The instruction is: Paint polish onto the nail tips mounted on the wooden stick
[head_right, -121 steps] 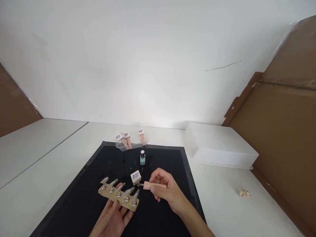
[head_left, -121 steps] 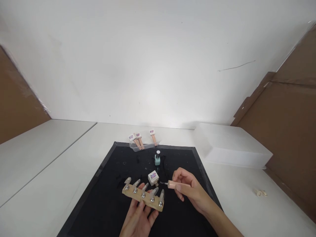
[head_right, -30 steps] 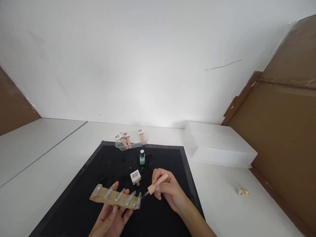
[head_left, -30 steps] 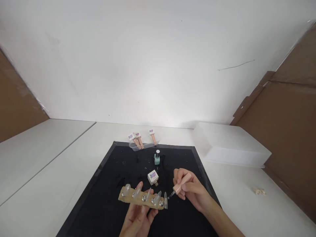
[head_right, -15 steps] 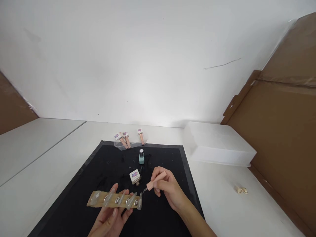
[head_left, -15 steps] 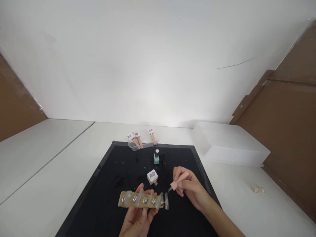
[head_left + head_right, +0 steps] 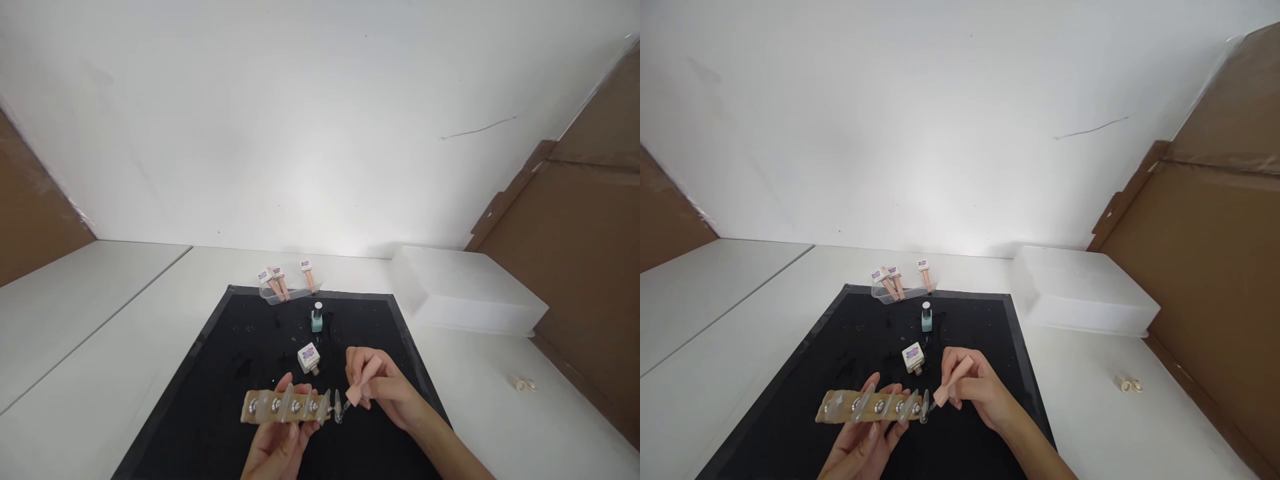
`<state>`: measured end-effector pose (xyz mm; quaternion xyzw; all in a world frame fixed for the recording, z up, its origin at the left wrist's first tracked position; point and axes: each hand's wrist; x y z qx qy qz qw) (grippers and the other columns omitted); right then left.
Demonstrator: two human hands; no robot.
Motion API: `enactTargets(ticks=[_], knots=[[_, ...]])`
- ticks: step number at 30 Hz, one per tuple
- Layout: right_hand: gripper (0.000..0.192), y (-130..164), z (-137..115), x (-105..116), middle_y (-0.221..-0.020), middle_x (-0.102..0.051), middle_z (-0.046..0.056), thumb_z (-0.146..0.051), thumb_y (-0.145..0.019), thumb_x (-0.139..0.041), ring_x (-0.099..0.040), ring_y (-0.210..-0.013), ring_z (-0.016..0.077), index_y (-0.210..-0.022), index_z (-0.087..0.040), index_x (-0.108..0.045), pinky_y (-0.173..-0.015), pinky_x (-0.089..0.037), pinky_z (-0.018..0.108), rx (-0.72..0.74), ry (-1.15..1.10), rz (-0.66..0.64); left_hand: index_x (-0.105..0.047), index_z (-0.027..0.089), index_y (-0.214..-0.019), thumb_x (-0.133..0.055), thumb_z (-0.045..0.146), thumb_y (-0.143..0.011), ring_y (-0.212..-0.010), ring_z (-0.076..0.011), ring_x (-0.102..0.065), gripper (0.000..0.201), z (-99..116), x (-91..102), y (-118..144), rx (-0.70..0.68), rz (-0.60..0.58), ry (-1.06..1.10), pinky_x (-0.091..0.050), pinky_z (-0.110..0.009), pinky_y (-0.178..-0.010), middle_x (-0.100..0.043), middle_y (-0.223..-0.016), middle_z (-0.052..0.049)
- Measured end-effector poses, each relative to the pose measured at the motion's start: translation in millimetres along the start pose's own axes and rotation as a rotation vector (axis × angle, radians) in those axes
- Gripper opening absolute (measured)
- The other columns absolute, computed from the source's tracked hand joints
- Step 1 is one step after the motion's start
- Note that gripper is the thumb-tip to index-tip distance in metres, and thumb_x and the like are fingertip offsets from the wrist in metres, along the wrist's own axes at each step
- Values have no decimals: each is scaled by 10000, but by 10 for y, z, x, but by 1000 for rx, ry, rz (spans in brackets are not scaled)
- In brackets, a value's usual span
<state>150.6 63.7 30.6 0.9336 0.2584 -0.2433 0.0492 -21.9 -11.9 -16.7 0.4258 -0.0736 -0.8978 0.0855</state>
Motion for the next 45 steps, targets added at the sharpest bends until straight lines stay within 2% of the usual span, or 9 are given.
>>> enactTargets(ticks=[3, 9, 14, 16, 20, 23, 28, 37, 45], knots=[[80, -6, 9, 18, -582, -486, -27, -65, -554, -598, -405, -419, 65, -602, -126, -616, -393, -282, 197, 17, 13, 27, -672, 372, -1026, -726, 284, -670, -979, -260, -628, 371, 0, -13, 6, 0, -7, 16, -502, -358, -775, -735, -976, -26], [78, -28, 20, 49, -609, -460, -43, -78, -617, -576, -367, -424, 54, -649, -148, -593, -416, -277, 203, 62, 5, 96, -680, 341, -1027, -693, 300, -702, -1005, -282, -615, 328, -20, 17, 15, 14, -16, -12, -463, -439, -865, -723, -999, -55], [46, -30, 12, 34, -614, -444, -47, -131, -602, -594, -345, -427, 56, -633, -162, -582, -401, -267, 200, 79, -44, 72, -645, 343, -1091, -673, 297, -718, -1065, -309, -580, 377, -18, 72, 5, 15, -33, -46, -418, -479, -918, -706, -1045, -67], [45, -26, 8, 27, -595, -455, -42, -139, -574, -611, -363, -426, 63, -608, -157, -588, -385, -267, 196, 66, -45, 38, -640, 359, -1094, -669, 290, -725, -1067, -303, -580, 377, -17, 85, -7, 14, -44, -43, -424, -464, -907, -705, -1056, -65], [83, -13, 3, 18, -560, -498, -23, -75, -515, -610, -420, -423, 78, -572, -136, -617, -368, -277, 191, 5, -1, -23, -667, 399, -1022, -709, 273, -692, -998, -243, -621, 356, -18, 61, -31, 13, -63, -14, -484, -344, -793, -732, -1005, -27], [114, -8, -4, 6, -556, -512, -23, -46, -501, -595, -434, -430, 81, -564, -135, -629, -376, -285, 190, -18, 43, -13, -678, 382, -1006, -734, 283, -661, -985, -224, -626, 363, -15, 11, -25, -3, -47, -20, -492, -300, -770, -741, -979, -13], [114, -17, -31, -9, -548, -519, -28, -52, -530, -558, -407, -412, 72, -572, -143, -613, -397, -279, 198, -14, 99, 63, -693, 335, -1001, -739, 277, -656, -959, -238, -641, 353, -11, -28, 12, -60, -26, -87, -499, -310, -774, -740, -983, -39], [98, -30, -13, 9, -512, -448, -59, -81, -594, -543, -315, -421, 71, -634, -164, -574, -419, -267, 207, 24, 100, 196, -700, 351, -971, -755, 304, -634, -957, -209, -644, 345, -31, -17, 16, -52, 0, -114, -505, -266, -759, -748, -952, -19], [41, -24, -4, 2, -537, -429, -52, -132, -564, -570, -321, -408, 67, -585, -165, -556, -398, -252, 211, 8, 57, 104, -711, 306, -970, -765, 319, -618, -1004, -274, -620, 357, -31, -5, 14, -59, 64, -170, -491, -328, -777, -723, -1019, -71]])
Point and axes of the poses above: each hand's wrist, its own y-axis away from the middle knuckle, its own x-axis out of the back of the hand, z = x × y
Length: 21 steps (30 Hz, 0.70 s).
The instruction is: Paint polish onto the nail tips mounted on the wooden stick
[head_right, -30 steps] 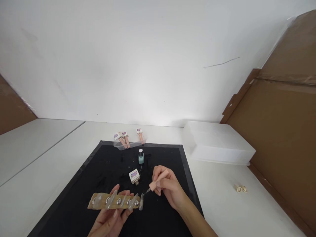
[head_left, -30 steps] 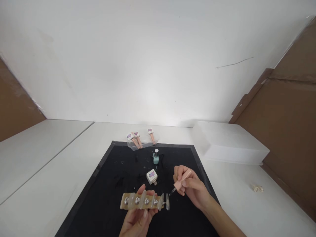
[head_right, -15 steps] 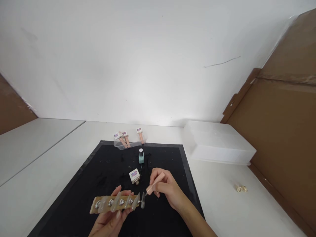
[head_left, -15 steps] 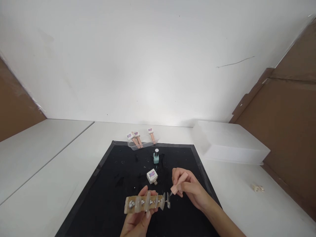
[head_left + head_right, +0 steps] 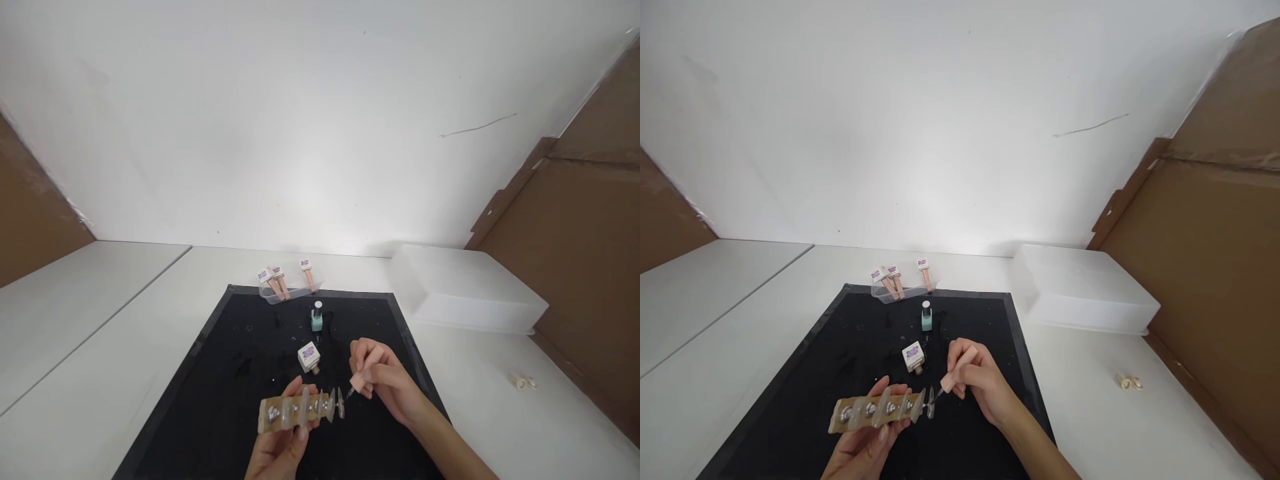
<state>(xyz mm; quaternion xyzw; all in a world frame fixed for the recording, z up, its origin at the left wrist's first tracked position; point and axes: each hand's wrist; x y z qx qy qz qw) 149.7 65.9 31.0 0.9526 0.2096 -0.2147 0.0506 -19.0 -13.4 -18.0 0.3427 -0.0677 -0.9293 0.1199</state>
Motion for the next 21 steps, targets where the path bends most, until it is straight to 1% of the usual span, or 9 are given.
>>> enactTargets(ticks=[3, 6, 8, 12, 15, 18, 21], knots=[[72, 9, -1, -8, -525, -465, -41, -93, -532, -549, -358, -401, 69, -558, -155, -573, -394, -260, 208, -26, 38, -38, -710, 293, -980, -762, 306, -625, -1054, -310, -588, 360, 1, 5, 3, 1, -3, -26, -475, -360, -804, -705, -1059, -88], [108, 11, 3, -15, -527, -500, -36, -70, -515, -532, -378, -402, 69, -556, -151, -590, -396, -262, 205, -40, 87, -42, -709, 287, -983, -767, 301, -617, -1055, -316, -589, 371, 2, -1, 8, -19, -1, -26, -485, -361, -788, -708, -1049, -89], [117, 7, 9, -15, -533, -519, -38, -70, -521, -528, -372, -400, 67, -568, -156, -592, -399, -264, 204, -45, 115, -27, -709, 284, -983, -767, 304, -615, -1043, -315, -598, 373, -1, -4, 9, -32, 5, -42, -494, -361, -786, -711, -1046, -88], [112, -4, 17, -8, -521, -528, -45, -74, -539, -527, -368, -402, 68, -578, -164, -581, -409, -272, 208, -38, 153, 16, -722, 272, -954, -779, 318, -591, -1009, -302, -622, 370, -27, 7, -3, -17, 2, -74, -495, -352, -835, -723, -1030, -90], [121, -10, 17, -2, -505, -531, -48, -80, -539, -507, -361, -404, 71, -593, -166, -574, -418, -274, 210, -35, 165, 53, -730, 263, -931, -798, 318, -556, -1033, -311, -614, 385, -62, 23, -18, -17, 17, -71, -503, -348, -848, -730, -1012, -94], [124, -15, 19, 1, -492, -552, -43, -94, -537, -497, -347, -399, 73, -609, -168, -567, -423, -279, 213, -32, 174, 90, -727, 281, -934, -805, 300, -547, -1055, -313, -603, 396, -84, 29, -23, -20, 27, -64, -495, -352, -874, -734, -1011, -78], [115, -22, 23, 2, -506, -577, -33, -106, -550, -509, -347, -403, 76, -629, -170, -563, -426, -279, 215, -23, 175, 127, -726, 283, -934, -803, 304, -548, -1047, -313, -608, 394, -81, 17, -15, -35, 30, -63, -507, -347, -856, -736, -1008, -74]])
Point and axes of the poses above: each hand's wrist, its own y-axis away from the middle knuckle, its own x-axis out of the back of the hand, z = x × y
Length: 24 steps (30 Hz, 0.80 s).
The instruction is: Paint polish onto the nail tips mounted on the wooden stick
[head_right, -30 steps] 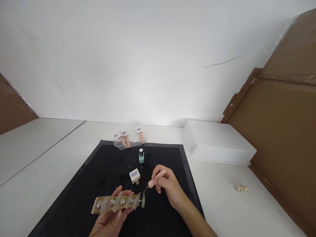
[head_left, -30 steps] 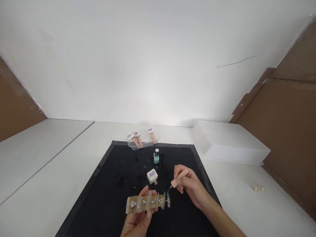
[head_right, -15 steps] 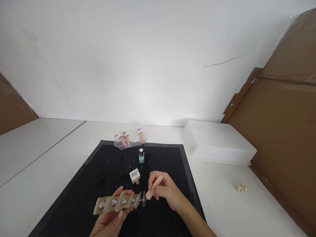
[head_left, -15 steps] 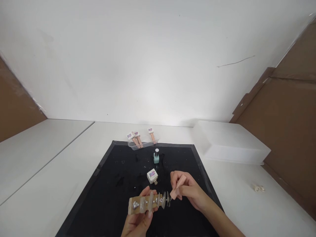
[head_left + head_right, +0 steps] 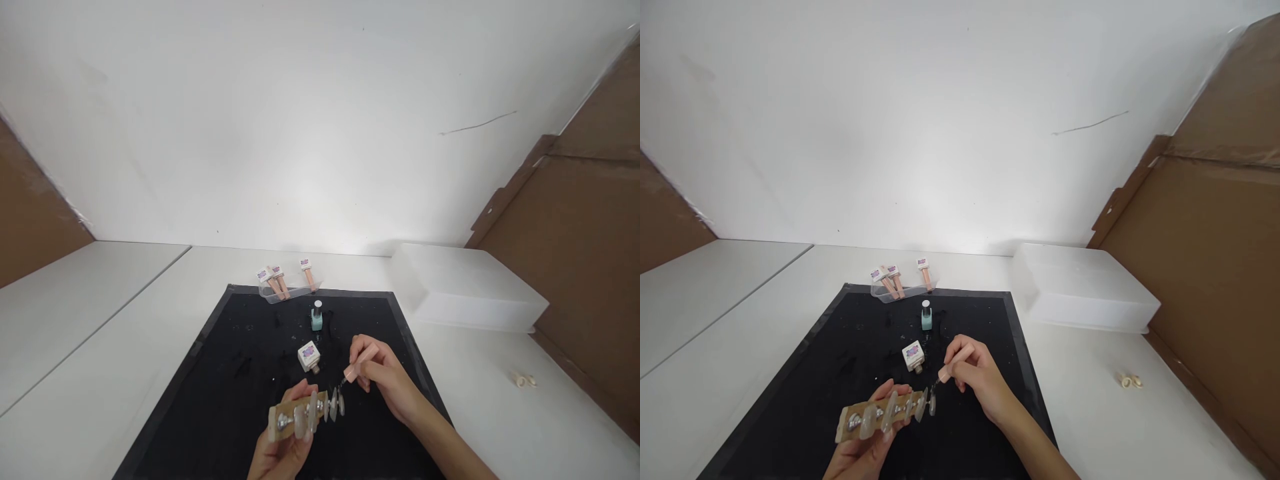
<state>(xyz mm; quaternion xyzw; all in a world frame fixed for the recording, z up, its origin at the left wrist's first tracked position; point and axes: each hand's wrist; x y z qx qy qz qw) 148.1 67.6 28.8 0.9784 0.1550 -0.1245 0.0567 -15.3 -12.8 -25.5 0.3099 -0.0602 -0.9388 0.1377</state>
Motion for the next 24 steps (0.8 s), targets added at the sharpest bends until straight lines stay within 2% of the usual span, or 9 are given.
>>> enactTargets(ticks=[4, 10, 13, 19, 24], knots=[[88, -7, 0, 0, -501, -516, -53, -116, -571, -535, -332, -407, 73, -633, -170, -566, -422, -264, 214, 13, -12, 40, -730, 271, -929, -803, 335, -542, -1071, -333, -590, 399, 22, -14, 14, 16, -5, -6, -491, -381, -882, -729, -1026, -92], [32, -2, -9, 3, -496, -425, -69, -168, -636, -583, -288, -427, 78, -652, -179, -558, -418, -270, 211, 28, -56, 66, -725, 290, -941, -787, 332, -576, -999, -287, -632, 372, 34, -12, 22, 2, -27, -10, -505, -315, -807, -731, -1016, -79], [89, 6, -18, -2, -496, -399, -72, -227, -672, -604, -279, -428, 76, -647, -182, -532, -416, -267, 210, 23, -71, 62, -719, 285, -961, -780, 343, -587, -1019, -301, -618, 383, 44, -18, 18, -8, -9, -15, -496, -334, -804, -713, -1051, -91], [191, 18, -9, -6, -476, -455, -64, -273, -686, -657, -337, -404, 64, -620, -170, -510, -418, -272, 205, -23, -9, 8, -730, 300, -930, -785, 400, -559, -987, -286, -618, 388, 74, -40, 9, 46, 36, -28, -488, -325, -757, -710, -1031, -83], [234, 5, 34, 2, -484, -533, -36, -325, -686, -696, -391, -401, 74, -634, -167, -531, -411, -276, 203, -38, 72, -55, -721, 318, -943, -782, 356, -580, -951, -262, -629, 371, 95, -66, 15, 50, 31, 14, -491, -316, -740, -711, -1034, -62]])
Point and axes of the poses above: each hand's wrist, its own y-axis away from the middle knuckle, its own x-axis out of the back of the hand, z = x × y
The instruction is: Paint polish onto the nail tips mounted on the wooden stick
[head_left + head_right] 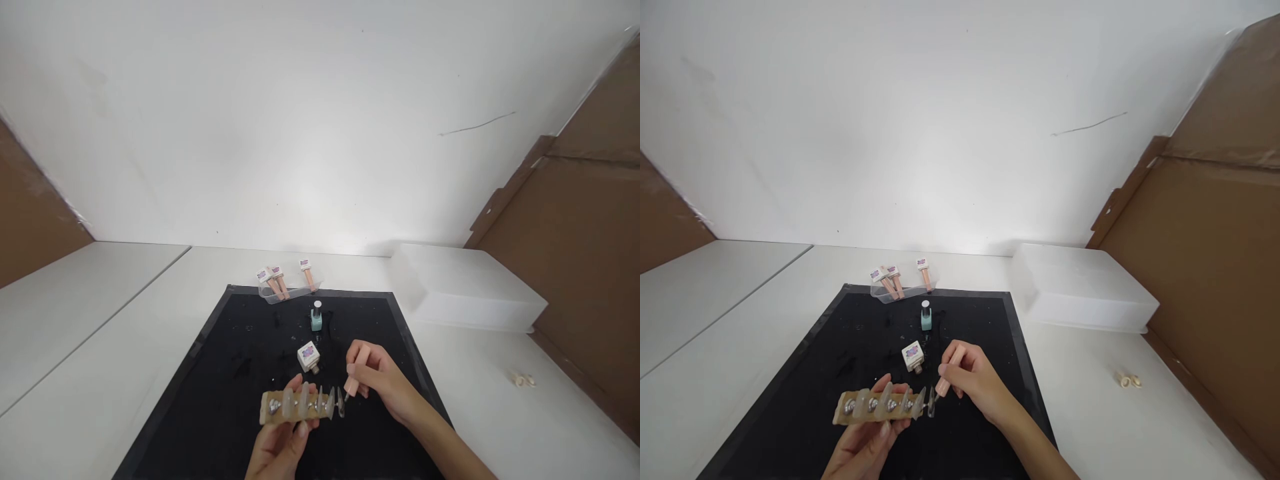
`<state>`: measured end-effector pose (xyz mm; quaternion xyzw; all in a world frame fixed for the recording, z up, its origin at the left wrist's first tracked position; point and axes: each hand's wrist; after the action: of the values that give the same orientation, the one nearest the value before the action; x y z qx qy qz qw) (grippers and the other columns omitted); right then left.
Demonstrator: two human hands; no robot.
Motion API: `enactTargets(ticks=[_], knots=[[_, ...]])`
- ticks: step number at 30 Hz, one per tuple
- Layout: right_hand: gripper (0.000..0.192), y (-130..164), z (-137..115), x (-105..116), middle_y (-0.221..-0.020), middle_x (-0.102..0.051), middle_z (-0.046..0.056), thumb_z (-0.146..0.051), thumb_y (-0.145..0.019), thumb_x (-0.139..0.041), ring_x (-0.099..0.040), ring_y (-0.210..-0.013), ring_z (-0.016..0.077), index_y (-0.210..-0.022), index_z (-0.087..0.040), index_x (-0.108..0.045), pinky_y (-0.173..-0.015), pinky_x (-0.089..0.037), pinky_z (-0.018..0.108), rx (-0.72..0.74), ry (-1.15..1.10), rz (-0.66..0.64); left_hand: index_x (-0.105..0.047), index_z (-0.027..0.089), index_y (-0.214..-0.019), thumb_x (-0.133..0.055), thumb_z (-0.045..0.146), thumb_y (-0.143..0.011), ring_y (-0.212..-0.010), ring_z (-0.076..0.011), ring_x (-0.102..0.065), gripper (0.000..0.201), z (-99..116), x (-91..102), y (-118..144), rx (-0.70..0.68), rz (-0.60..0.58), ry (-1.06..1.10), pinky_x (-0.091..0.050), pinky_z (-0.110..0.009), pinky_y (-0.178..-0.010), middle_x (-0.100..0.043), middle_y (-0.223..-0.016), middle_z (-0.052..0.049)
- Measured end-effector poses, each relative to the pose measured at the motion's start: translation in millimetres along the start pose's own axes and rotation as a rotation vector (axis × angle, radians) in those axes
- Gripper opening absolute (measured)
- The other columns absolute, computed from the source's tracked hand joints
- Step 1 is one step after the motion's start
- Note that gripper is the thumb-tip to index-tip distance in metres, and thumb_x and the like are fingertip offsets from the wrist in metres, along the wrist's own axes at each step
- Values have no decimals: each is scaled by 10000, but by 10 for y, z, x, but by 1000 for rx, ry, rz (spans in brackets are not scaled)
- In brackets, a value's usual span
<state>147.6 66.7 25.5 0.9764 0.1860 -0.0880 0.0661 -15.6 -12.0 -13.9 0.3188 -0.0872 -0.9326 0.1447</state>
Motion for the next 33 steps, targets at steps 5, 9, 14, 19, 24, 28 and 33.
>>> enactTargets(ticks=[5, 9, 14, 19, 24, 28, 33], knots=[[252, -10, 19, 13, -493, -539, -37, -353, -698, -694, -394, -402, 74, -636, -173, -529, -408, -275, 201, 19, 63, -16, -707, 336, -966, -768, 317, -614, -890, -210, -659, 357, 13, -18, -17, -10, -85, 62, -500, -261, -695, -746, -941, -40], [249, -13, 37, 29, -502, -525, -45, -356, -706, -688, -415, -413, 81, -635, -180, -528, -405, -283, 200, 37, 98, -20, -700, 360, -971, -766, 323, -617, -879, -197, -654, 362, 17, -27, -24, 2, -90, 55, -495, -253, -690, -745, -937, -28], [223, -16, 37, 31, -528, -573, -28, -340, -736, -666, -415, -423, 83, -653, -182, -532, -404, -271, 203, 55, 135, -35, -704, 343, -975, -751, 311, -636, -855, -205, -654, 344, 32, -57, 1, -6, -62, 51, -499, -266, -687, -742, -925, -36], [225, -3, 1, 19, -506, -560, -35, -334, -744, -662, -430, -448, 92, -645, -185, -527, -438, -286, 217, 99, 176, -40, -699, 383, -958, -754, 337, -625, -831, -188, -652, 341, 10, -53, -3, 7, -60, 40, -500, -269, -685, -740, -927, -16], [274, 11, -9, -4, -528, -581, -19, -309, -755, -651, -419, -468, 101, -566, -192, -489, -458, -293, 235, 207, 257, -9, -704, 340, -977, -765, 343, -604, -991, -280, -612, 378, -63, -26, -13, -40, -3, 10, -502, -330, -729, -688, -1075, -65], [279, 26, -11, -27, -531, -593, -10, -238, -768, -624, -401, -482, 108, -537, -198, -472, -463, -299, 240, 290, 329, 27, -721, 291, -946, -789, 353, -565, -990, -309, -612, 392, -94, -18, -24, -55, 27, 27, -513, -344, -731, -686, -1056, -84], [306, 27, -1, -43, -478, -583, -18, -180, -765, -596, -371, -459, 109, -518, -211, -417, -454, -304, 240, 352, 388, 66, -717, 291, -955, -781, 339, -582, -995, -322, -608, 382, -96, -3, -34, -57, 10, 25, -519, -338, -686, -674, -1087, -89]])
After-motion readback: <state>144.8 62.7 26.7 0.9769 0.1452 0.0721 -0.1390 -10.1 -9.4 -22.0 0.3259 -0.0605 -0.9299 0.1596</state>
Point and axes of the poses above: each hand's wrist, its own y-axis away from the middle knuckle, its own x-axis out of the back of the hand, z = x × y
